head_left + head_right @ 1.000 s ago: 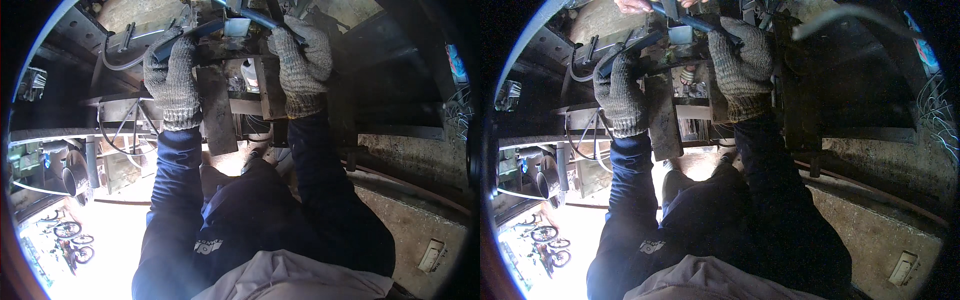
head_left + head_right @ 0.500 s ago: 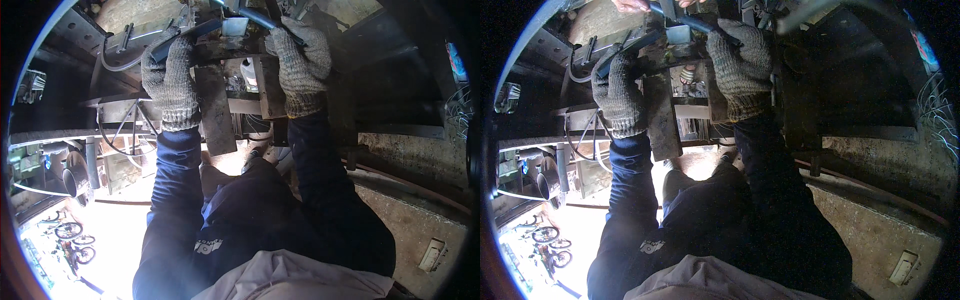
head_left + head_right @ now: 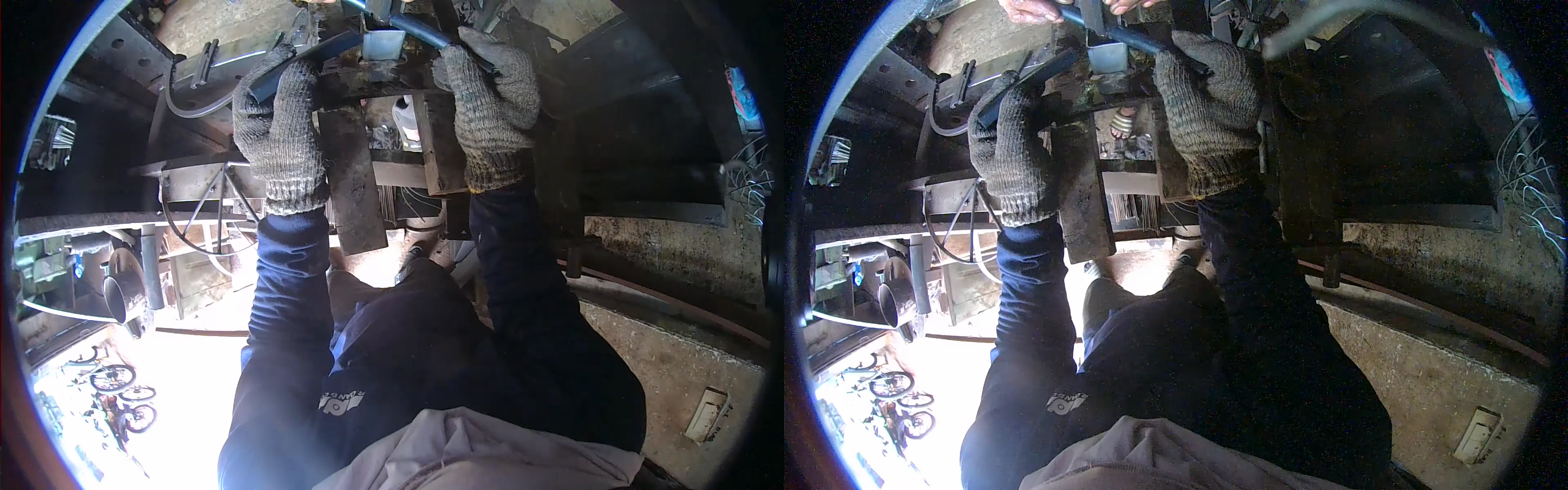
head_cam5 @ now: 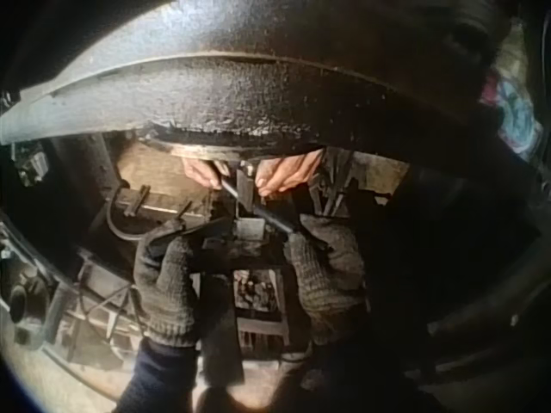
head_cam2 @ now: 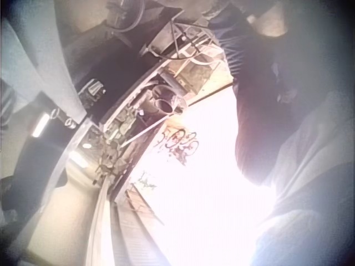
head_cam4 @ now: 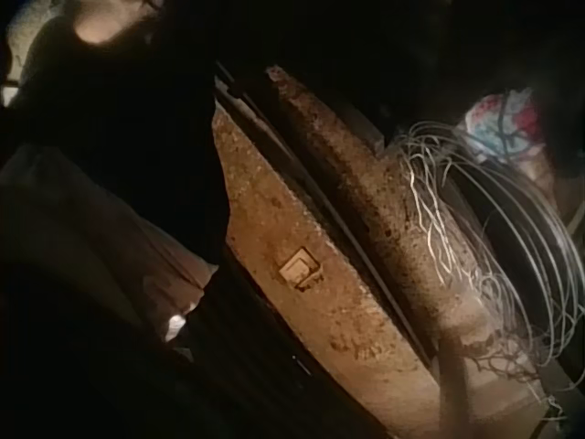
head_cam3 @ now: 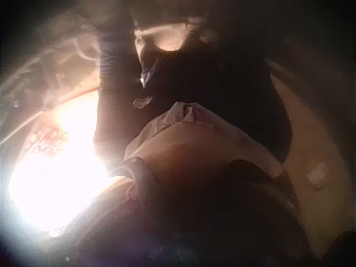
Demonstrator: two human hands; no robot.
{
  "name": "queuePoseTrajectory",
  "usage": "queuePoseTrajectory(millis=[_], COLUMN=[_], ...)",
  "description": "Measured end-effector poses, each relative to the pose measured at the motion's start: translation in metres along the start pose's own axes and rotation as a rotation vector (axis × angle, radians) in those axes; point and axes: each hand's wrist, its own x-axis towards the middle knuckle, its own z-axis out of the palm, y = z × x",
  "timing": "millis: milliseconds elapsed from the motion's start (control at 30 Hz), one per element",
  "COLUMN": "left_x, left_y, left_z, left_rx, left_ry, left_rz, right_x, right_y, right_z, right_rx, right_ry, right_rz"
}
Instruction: The person uses a large industrial press to bend a metal rod, first positioning a metal component in the machine and then using their hands to guide and hold the rod as it is bent into a curve.
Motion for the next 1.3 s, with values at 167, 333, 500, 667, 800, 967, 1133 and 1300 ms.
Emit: queuePoseTrajectory(millis=[167,333,500,667,800,967,1133,1300], left_x=[-0.0011,-0.0012,-0.0012,0.0000,-0.0008,-0.0011,-0.0005,0.0009], left_y=[0.0023,0.0021,0.0035,-0.0010,-0.0004,0.0003,0.0002,0.0012], left_z=[0.0014,0.0020,0.0021,0.0022,0.0021,0.0014,0.0015,0.0020], left_rx=[-0.007,0.004,0.005,-0.004,-0.035,-0.055,0.014,-0.020], left_ry=[0.002,0.007,0.015,0.012,0.006,-0.001,0.001,0.001], left_rz=[-0.006,-0.021,-0.044,-0.012,-0.023,-0.032,0.003,-0.052], right_x=[-0.0020,-0.0022,-0.0020,-0.0016,-0.0015,-0.0027,-0.0016,-0.0012], right_y=[-0.0020,-0.0006,-0.0047,-0.0037,-0.0022,-0.0029,-0.0002,-0.0034], right_z=[0.0026,0.0010,0.0029,0.0004,0.0004,0.0019,0.0012,0.0021], right_rx=[0.139,0.044,0.107,-0.002,0.018,0.332,0.118,0.019], right_ry=[0.036,0.012,0.014,-0.003,0.003,0.036,0.012,0.027], right_rz=[0.083,0.027,0.099,0.049,0.059,0.218,0.104,0.033])
